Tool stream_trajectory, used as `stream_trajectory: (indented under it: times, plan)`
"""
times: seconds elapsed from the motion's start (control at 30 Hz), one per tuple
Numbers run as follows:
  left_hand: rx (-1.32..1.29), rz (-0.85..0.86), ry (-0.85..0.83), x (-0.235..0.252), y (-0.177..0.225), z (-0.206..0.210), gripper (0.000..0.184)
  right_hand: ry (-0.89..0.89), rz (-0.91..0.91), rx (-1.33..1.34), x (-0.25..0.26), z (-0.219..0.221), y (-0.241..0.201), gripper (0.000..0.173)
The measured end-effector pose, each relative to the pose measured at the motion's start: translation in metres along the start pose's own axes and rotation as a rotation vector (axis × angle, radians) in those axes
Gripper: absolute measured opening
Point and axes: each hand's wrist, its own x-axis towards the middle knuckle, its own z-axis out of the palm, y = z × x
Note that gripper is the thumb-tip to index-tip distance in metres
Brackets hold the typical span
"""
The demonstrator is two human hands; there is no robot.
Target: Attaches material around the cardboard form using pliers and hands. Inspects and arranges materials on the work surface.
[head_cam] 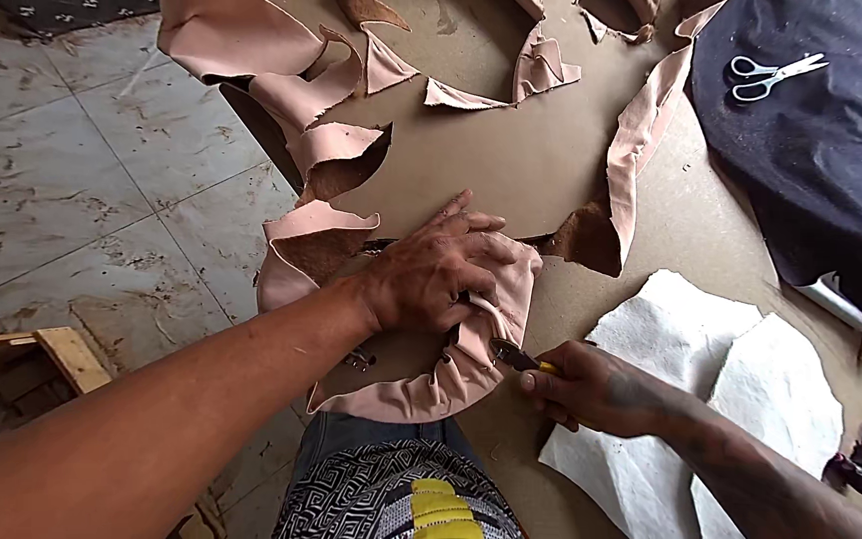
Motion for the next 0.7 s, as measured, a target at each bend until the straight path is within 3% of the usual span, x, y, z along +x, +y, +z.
stream_trajectory:
  times: [0.1,0.17,0.2,0.23,0.3,0.37,0.5,0.6,0.7]
  plan:
    - [0.003,0.002,-0.005,-0.001,0.0,0.0,0.015,0.443,0.022,-0.585,-0.01,0.035,-0.009,0.056]
    - [0.001,0.006,0.001,-0.002,0.0,0.0,0.016,0.812,-0.202,-0.924,-0.008,0.055,0.005,0.047]
    - [-0.002,0.009,0.004,-0.002,0.0,0.0,0.016,0.876,-0.314,-0.979,-0.011,0.064,0.009,0.04]
    - [-0.006,0.011,0.002,-0.001,0.0,0.0,0.016,0.853,-0.415,-0.975,-0.016,0.076,0.008,0.03]
    - [-0.011,0.005,-0.001,-0.001,0.001,-0.001,0.017,0.69,-0.507,-0.88,-0.029,0.105,-0.003,0.028]
    - [-0.011,0.005,-0.009,-0.002,0.002,0.0,0.017,0.528,-0.38,-0.683,-0.038,0.119,-0.012,0.031]
    - [0.0,0.009,0.001,-0.002,0.0,0.001,0.016,0.238,-0.066,-0.226,-0.038,0.06,-0.002,0.034]
    - [-0.001,0.013,0.003,-0.002,-0.001,0.001,0.016,0.005,-0.001,0.127,-0.029,0.026,0.003,0.034]
    - [0.004,0.012,0.003,-0.001,-0.001,0.001,0.017,-0.127,0.033,0.252,-0.023,0.011,0.002,0.031]
